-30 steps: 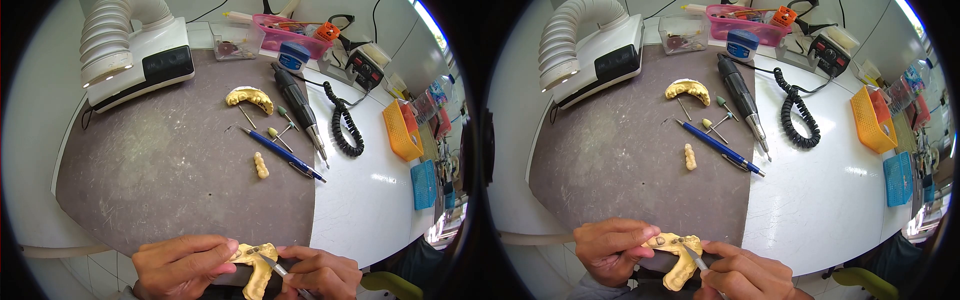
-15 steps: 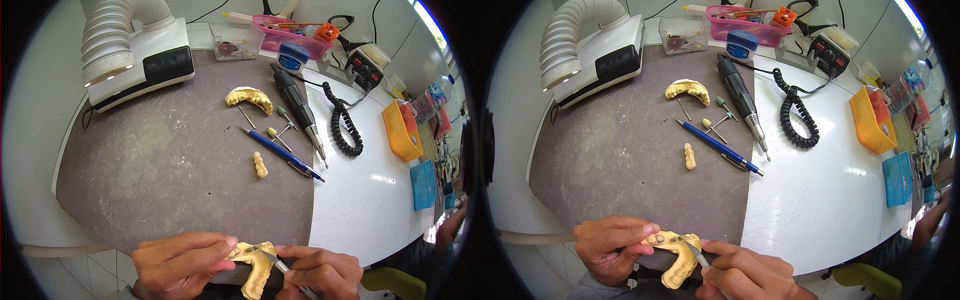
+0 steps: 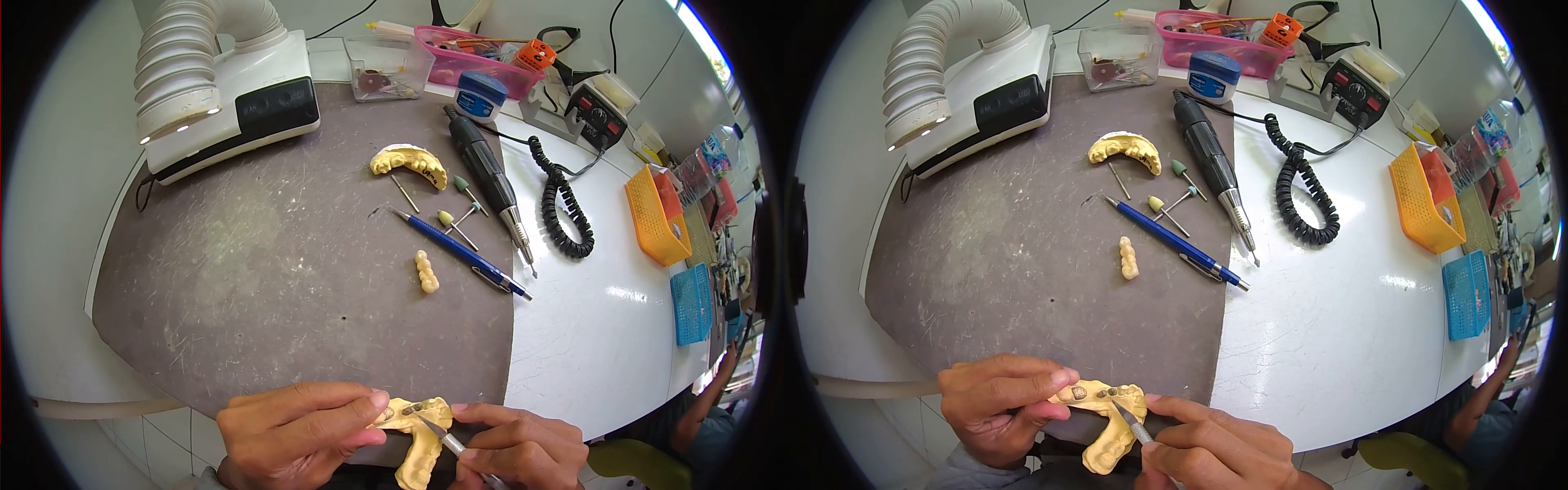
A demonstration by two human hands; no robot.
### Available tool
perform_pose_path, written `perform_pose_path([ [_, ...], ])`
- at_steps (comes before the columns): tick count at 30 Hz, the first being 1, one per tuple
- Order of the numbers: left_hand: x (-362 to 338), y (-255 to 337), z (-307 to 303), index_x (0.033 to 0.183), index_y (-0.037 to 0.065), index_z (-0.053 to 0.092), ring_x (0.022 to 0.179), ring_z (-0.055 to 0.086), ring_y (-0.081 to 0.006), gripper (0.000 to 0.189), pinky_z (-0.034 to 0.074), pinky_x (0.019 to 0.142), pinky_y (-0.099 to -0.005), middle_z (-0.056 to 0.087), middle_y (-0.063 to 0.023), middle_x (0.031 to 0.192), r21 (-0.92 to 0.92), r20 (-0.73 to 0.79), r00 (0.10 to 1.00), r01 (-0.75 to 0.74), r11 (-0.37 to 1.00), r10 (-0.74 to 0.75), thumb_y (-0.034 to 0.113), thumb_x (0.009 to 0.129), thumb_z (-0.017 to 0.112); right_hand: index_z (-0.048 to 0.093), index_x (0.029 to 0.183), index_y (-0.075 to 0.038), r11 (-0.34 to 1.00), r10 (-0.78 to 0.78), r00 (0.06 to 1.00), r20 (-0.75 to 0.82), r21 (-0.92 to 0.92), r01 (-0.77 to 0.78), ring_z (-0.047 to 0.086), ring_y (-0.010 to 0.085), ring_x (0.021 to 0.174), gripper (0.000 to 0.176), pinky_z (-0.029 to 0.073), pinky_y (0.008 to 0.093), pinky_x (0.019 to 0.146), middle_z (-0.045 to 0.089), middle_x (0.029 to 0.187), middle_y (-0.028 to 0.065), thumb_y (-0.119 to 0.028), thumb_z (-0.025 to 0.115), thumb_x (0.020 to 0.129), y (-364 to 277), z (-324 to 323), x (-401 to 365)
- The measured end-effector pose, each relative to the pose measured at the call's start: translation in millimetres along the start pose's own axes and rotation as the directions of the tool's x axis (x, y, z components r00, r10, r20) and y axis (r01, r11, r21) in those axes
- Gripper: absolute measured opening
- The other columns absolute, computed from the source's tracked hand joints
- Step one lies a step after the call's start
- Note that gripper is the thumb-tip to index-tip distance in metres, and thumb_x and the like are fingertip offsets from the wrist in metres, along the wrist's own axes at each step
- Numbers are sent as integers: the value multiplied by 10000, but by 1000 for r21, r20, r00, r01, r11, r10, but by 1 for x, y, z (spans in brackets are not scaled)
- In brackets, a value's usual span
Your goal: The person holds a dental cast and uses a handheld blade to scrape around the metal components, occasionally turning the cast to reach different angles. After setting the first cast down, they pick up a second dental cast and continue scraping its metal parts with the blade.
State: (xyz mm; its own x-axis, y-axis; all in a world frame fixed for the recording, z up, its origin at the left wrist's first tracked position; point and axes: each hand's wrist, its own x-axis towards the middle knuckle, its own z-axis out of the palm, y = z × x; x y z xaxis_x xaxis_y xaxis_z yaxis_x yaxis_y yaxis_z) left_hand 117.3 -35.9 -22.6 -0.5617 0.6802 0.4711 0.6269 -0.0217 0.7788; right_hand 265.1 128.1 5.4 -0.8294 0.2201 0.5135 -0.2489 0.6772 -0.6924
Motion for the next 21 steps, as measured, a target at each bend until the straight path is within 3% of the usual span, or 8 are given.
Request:
perform_pose_path([
  [21,0,-1,-9,1051,43,735,729,750,-207,297,624,604,-262,745,-158,884,13,100,994,-55,998,54,96,781,847,604,819,35,1000,-7,998,-66,-22,6,748,368,864,197,641,443,759,680,743,177,-38,786,835,-1,8,-4],
])
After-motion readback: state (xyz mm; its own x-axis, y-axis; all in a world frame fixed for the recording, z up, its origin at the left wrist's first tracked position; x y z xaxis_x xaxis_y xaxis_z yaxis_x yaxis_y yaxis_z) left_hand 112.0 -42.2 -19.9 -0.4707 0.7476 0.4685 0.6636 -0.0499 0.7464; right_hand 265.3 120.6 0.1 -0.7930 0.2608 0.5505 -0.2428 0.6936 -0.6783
